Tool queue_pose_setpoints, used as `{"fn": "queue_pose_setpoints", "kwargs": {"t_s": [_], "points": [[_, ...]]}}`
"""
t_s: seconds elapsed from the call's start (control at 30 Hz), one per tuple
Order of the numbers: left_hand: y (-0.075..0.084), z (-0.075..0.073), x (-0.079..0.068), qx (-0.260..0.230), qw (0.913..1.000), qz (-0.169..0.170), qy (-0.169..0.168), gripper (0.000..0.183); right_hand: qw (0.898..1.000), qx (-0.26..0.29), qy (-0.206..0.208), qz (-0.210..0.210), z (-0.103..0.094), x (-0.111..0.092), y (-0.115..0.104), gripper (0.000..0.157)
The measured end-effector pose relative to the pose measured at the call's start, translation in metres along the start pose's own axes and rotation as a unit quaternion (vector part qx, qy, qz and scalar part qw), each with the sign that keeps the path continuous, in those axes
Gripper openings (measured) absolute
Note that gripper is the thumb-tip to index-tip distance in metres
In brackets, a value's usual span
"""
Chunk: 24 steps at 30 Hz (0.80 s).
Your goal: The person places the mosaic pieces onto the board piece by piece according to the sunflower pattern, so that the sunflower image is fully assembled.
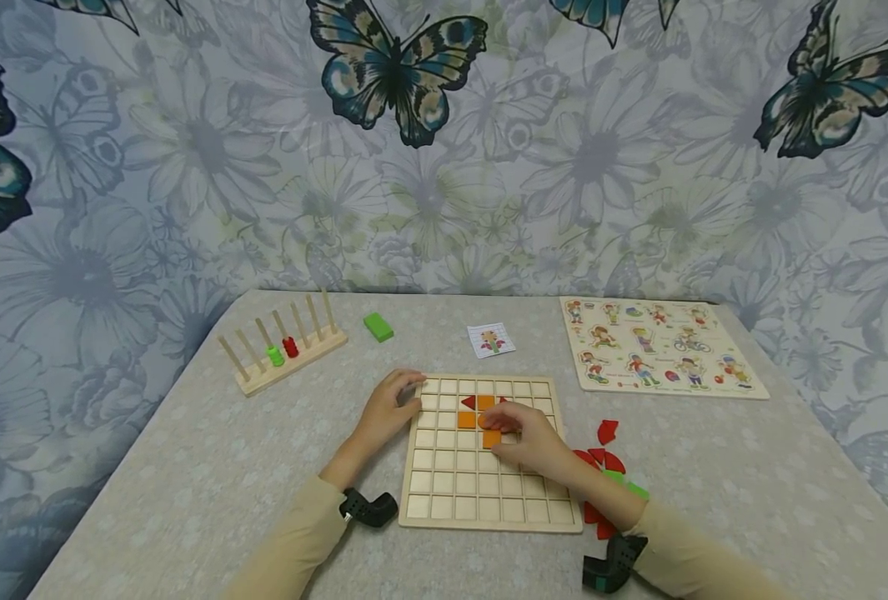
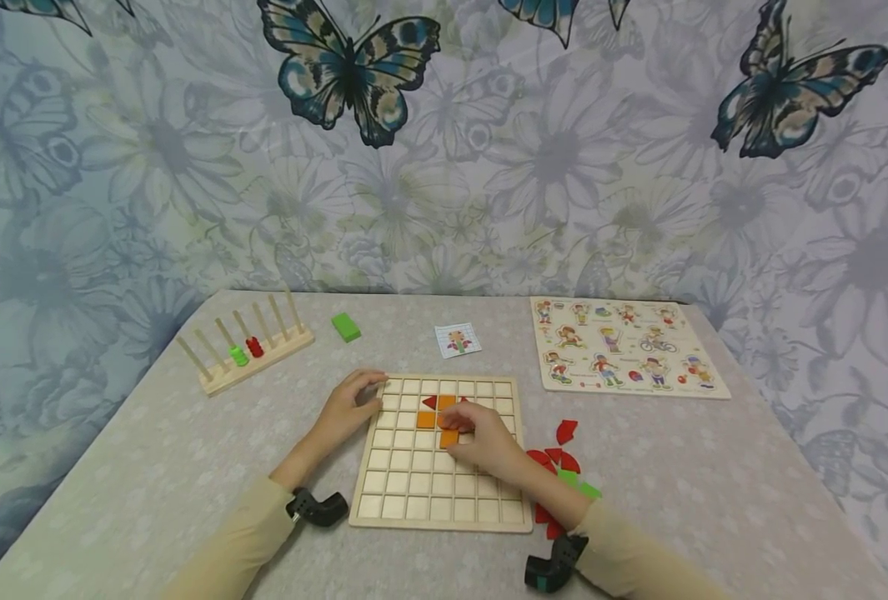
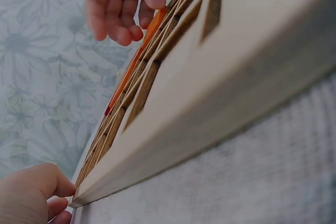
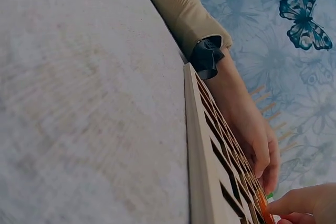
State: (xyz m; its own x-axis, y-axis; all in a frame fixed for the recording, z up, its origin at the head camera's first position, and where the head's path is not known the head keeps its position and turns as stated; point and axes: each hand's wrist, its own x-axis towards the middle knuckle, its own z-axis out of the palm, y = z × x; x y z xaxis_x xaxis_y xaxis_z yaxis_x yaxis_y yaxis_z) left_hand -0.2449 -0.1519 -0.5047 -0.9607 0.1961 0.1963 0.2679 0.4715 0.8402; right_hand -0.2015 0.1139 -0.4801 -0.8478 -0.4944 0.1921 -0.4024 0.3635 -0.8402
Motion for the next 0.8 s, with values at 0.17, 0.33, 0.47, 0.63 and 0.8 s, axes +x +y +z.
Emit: {"fn": "queue_pose_setpoints", "kwargs": {"t_s": [0.17, 0.33, 0.47, 0.63, 0.8], "points": [[0.001, 0.0, 0.0, 0.002, 1.0, 0.001, -0.001, 0.033, 1.0, 0.003, 0.002, -0.008, 0.003, 0.002, 0.007, 0.035], [0.0, 0.001, 0.0, 0.003, 1.0, 0.006, 0.003, 0.034, 1.0, -0.001, -0.012, -0.022, 0.006, 0.004, 0.005, 0.033], [0.0, 0.001, 0.0, 0.004, 0.9999, 0.008, 0.005, 0.035, 1.0, -0.002, -0.013, -0.014, 0.006, 0.003, 0.002, 0.032], [0.0, 0.001, 0.0, 0.006, 0.9999, 0.006, 0.008, 0.035, 1.0, 0.004, 0.009, 0.011, -0.007, -0.002, 0.003, 0.029], [0.001, 0.0, -0.001, 0.014, 0.9999, 0.008, 0.007, 0.035, 0.999, -0.007, 0.044, 0.01, -0.034, -0.018, 0.011, 0.029]]}}
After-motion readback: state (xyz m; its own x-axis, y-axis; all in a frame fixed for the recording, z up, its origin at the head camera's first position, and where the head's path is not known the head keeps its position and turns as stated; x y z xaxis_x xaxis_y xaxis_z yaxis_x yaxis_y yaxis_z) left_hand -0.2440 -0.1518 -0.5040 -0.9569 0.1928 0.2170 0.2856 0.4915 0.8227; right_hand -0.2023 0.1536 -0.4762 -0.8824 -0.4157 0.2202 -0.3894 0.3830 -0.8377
